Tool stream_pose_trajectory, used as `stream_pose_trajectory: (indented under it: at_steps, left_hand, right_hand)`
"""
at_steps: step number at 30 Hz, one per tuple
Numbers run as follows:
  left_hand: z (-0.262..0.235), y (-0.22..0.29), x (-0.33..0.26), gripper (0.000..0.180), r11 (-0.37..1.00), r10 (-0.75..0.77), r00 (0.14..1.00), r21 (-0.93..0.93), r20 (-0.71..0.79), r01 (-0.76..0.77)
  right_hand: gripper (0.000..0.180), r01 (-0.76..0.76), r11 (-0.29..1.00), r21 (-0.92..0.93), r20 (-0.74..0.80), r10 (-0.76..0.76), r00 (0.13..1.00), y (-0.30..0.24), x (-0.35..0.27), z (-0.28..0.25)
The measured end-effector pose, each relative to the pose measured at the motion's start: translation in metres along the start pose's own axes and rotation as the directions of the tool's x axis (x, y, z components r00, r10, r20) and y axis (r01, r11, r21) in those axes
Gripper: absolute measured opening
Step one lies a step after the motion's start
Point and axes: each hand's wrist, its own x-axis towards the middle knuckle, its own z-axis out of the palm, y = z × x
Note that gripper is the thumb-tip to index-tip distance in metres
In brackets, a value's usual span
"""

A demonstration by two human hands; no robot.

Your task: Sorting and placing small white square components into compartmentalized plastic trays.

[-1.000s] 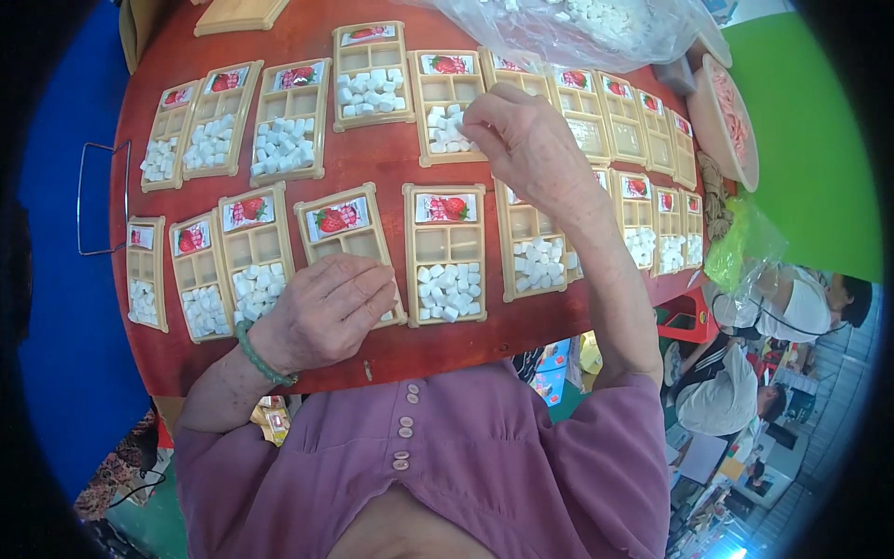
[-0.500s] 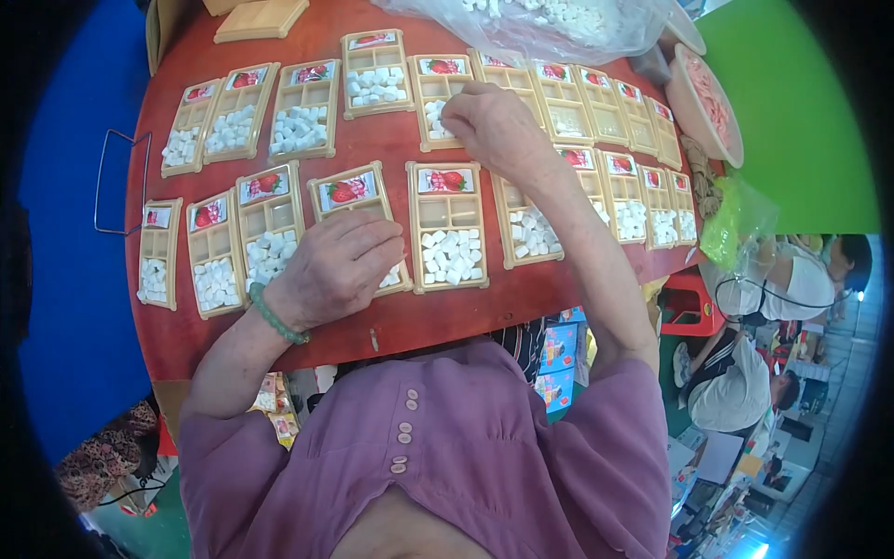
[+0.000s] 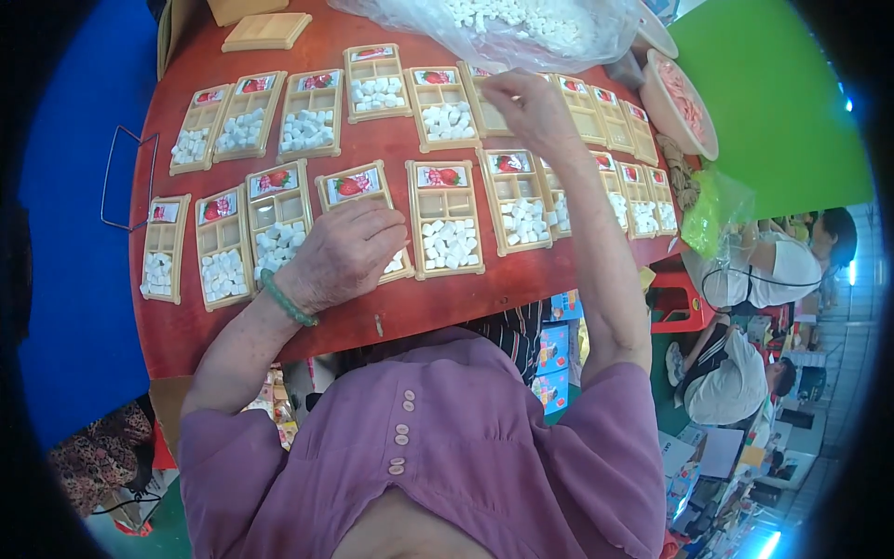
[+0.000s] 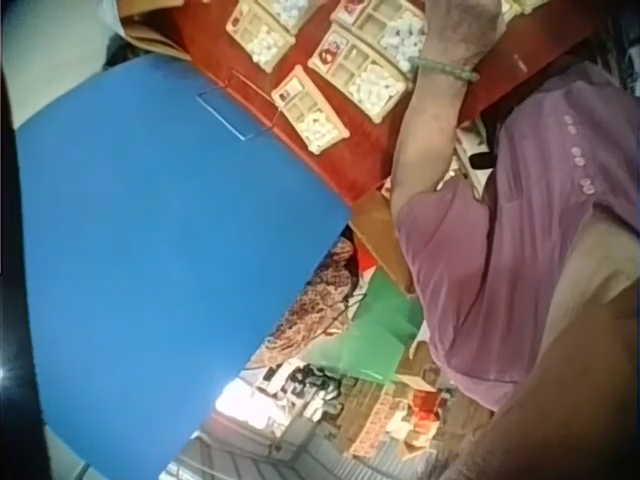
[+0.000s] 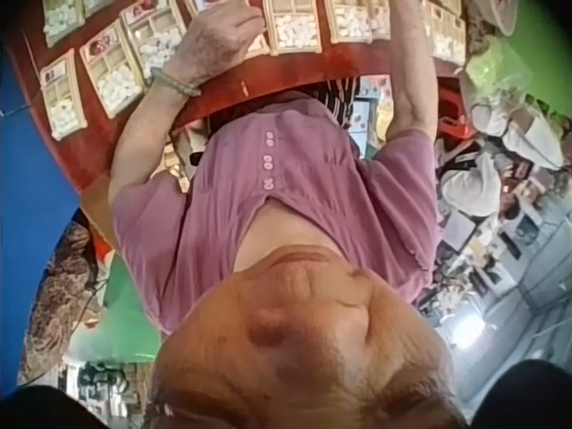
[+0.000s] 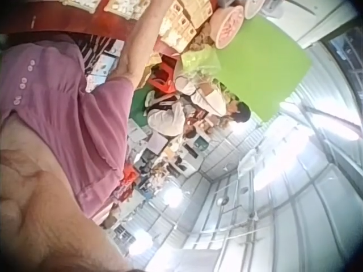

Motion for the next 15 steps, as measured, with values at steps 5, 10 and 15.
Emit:
stream_pose_trajectory:
  at_steps: [5, 10, 15]
  left_hand:
    - [-0.004, 0.000, 0.004, 0.015, 1.000, 0.014, 1.000, -0.005, 0.003, -0.014]
    - [-0.005, 0.003, 0.001, 0.018, 1.000, -0.008, 1.000, -0.006, 0.029, 0.008]
    - [-0.005, 0.004, 0.001, 0.022, 1.000, -0.028, 0.998, 0.000, 0.059, 0.028]
  right_hand:
    - [0.022, -0.051, 0.999, 0.021, -0.152, 0.053, 0.987, 0.041, 0.022, -0.037]
    - [0.024, -0.115, 0.988, 0.104, -0.260, 0.138, 0.956, 0.089, 0.060, -0.053]
    - [0.027, -0.130, 0.991, -0.015, -0.150, 0.126, 0.981, 0.106, 0.107, -0.043]
